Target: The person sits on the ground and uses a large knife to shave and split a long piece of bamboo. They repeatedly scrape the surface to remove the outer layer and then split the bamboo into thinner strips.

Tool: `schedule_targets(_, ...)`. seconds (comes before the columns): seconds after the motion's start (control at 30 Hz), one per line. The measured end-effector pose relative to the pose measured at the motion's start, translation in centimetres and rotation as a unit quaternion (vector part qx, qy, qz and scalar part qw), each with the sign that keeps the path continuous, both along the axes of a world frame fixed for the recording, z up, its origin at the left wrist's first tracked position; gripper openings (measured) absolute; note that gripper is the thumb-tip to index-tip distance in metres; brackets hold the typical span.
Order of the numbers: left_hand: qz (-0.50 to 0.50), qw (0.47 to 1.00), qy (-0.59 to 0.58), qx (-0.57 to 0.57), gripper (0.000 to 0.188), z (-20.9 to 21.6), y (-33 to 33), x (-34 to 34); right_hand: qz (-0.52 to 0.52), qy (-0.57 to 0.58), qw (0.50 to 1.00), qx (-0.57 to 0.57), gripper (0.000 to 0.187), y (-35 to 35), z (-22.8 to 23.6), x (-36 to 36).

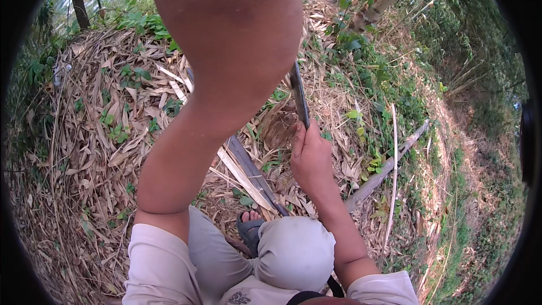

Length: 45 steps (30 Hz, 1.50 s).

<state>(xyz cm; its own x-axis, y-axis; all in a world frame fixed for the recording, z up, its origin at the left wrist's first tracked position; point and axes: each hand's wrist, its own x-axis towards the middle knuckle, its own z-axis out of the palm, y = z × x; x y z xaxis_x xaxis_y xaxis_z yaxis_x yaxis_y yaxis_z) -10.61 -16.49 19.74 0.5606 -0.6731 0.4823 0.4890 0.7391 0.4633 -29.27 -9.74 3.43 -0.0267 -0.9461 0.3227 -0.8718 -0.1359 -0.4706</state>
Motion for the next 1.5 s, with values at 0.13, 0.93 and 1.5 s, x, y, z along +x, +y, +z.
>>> schedule_targets(0.13, 0.022, 0.999, -0.023, -0.017, 0.062, -0.5, -0.1, -0.4, 0.003, -0.091, 0.996, 0.014, 0.021, 1.4, 2.2, 1.0)
schedule_targets(0.93, 0.134, 0.988, -0.056, -0.049, 0.064, 0.5, -1.0, 1.0, 0.059, -0.185, 0.976, -0.099, 0.028, 1.9, 3.5, 2.1)
schedule_targets(1.5, 0.099, 0.995, -0.014, -0.013, 0.062, 0.0, -3.0, 2.5, 0.013, -0.166, 0.986, 0.029, 0.030, -0.9, -0.2, 0.9)
